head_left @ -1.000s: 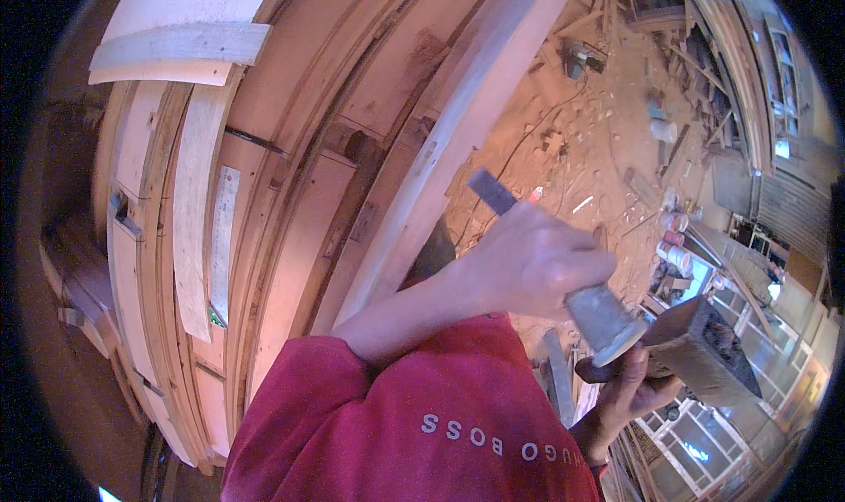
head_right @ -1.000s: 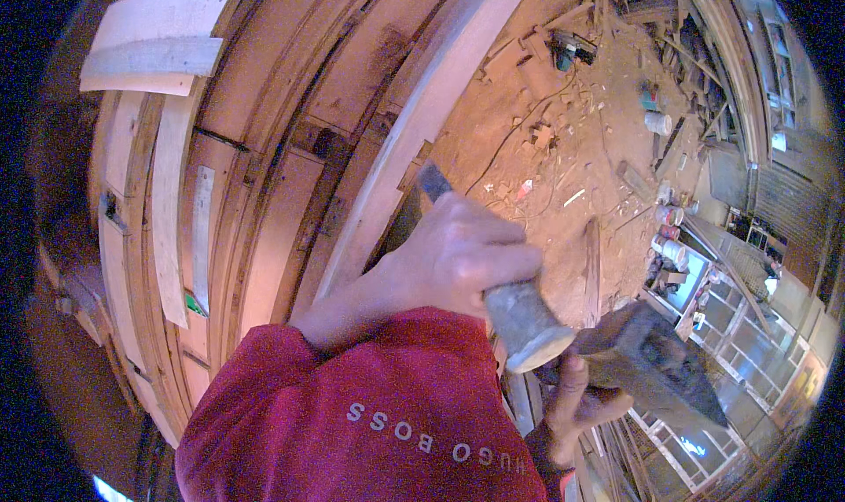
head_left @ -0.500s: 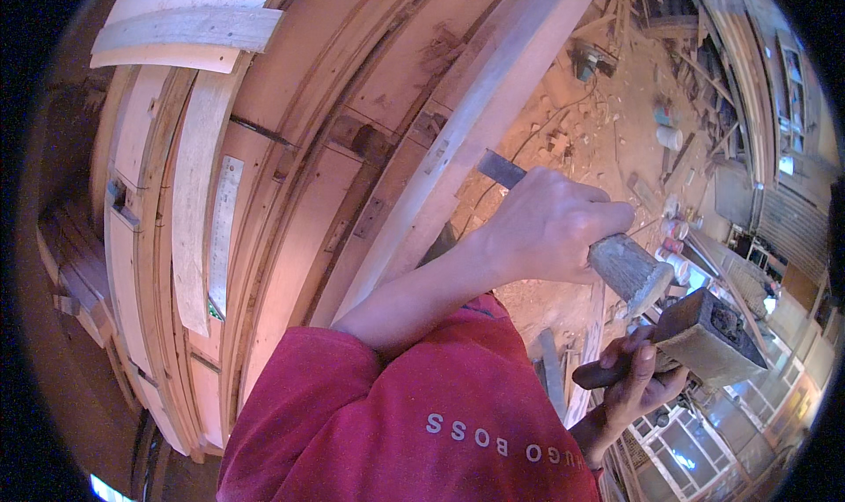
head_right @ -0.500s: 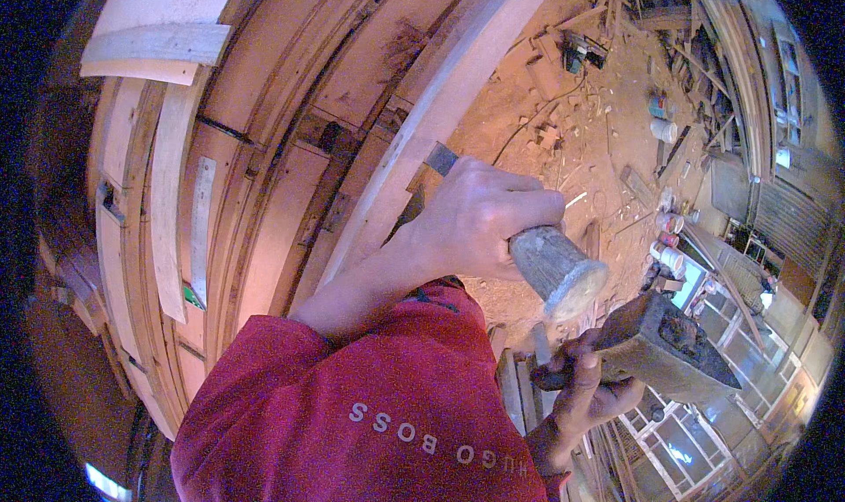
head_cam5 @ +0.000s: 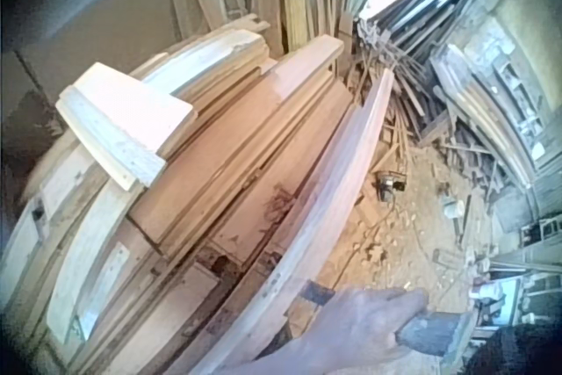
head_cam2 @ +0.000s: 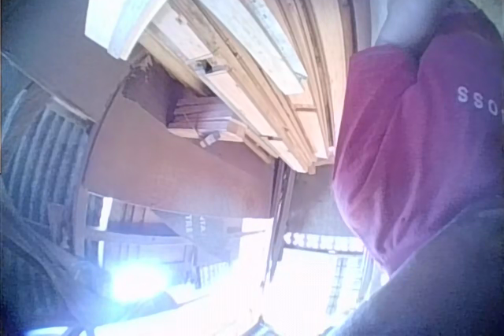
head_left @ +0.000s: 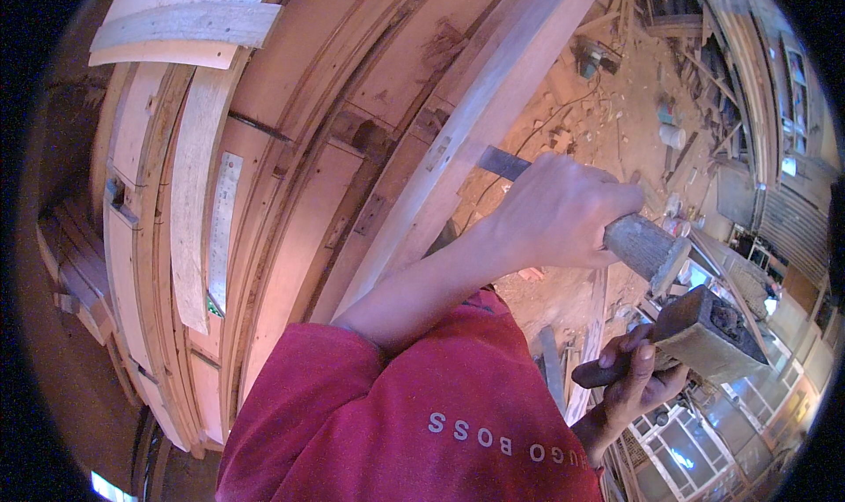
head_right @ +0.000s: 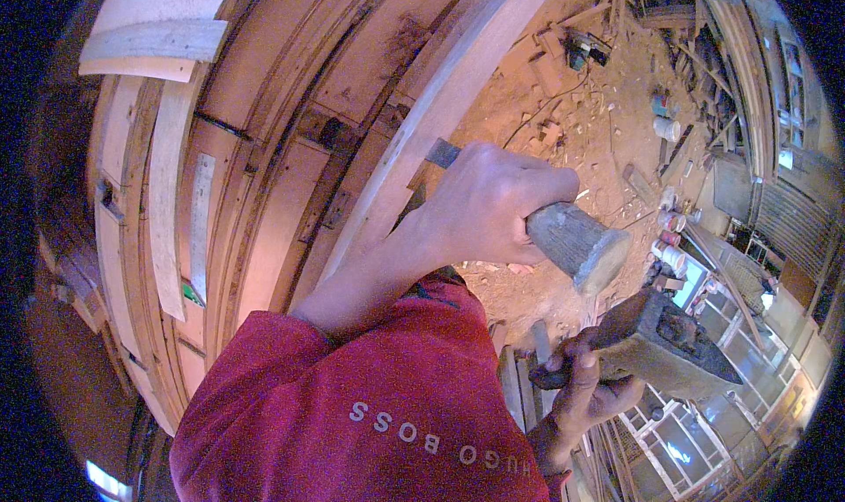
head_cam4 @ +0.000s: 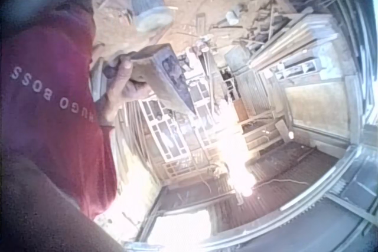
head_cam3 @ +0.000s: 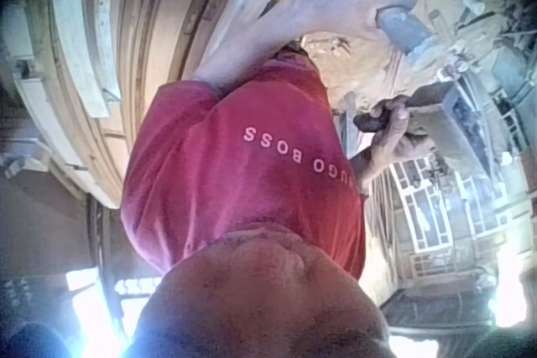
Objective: The person measures and marks a wooden plank with a ruler and pencil, then uses a chisel and mallet to carve a rectangular notch into the plank. They repeatedly strike the chisel to remove wood and periodically clear the debris.
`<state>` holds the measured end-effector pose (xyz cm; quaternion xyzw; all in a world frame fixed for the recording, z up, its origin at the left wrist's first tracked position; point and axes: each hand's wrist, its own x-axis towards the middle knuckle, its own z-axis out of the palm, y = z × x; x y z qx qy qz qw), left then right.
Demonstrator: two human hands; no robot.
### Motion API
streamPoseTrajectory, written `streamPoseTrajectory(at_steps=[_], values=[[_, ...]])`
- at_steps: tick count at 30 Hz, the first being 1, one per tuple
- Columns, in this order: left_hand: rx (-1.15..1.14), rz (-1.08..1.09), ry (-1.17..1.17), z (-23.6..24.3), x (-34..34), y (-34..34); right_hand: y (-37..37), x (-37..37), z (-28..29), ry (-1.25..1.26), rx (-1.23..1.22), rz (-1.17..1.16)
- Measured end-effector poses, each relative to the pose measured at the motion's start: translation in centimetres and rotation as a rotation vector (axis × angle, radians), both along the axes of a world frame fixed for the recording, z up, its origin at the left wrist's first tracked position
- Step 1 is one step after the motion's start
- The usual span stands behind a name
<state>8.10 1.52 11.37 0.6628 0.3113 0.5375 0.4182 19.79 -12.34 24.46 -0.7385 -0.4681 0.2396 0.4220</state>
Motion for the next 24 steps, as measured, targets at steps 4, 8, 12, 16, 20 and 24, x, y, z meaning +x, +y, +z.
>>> streamPoseTrajectory(at_steps=[4, 8, 12, 16, 20, 24], values=[[0.003, 0.015, -0.013, 0.0, -0.1, 0.1, 0.0, -0.2, 0.1, -0.033, -0.017, 0.011], [0.005, 0.032, -0.027, -0.1, -0.2, 0.1, -0.2, 0.1, 0.1, -0.053, -0.04, 0.026], [0.014, 0.027, -0.047, -0.3, -0.2, -0.1, -0.5, 0.5, 0.1, -0.071, 0.005, 0.011], [0.028, 0.028, -0.034, -0.3, -0.4, -0.2, 0.4, -0.1, 0.8, -0.016, 0.094, -0.019], [0.031, 0.025, -0.027, -0.2, -0.7, -0.2, 0.6, -0.2, 1.1, -0.073, 0.119, 0.018], [0.025, 0.022, -0.043, -0.4, -1.0, -0.2, -0.3, 1.4, 1.3, -0.305, -0.045, 0.049]])
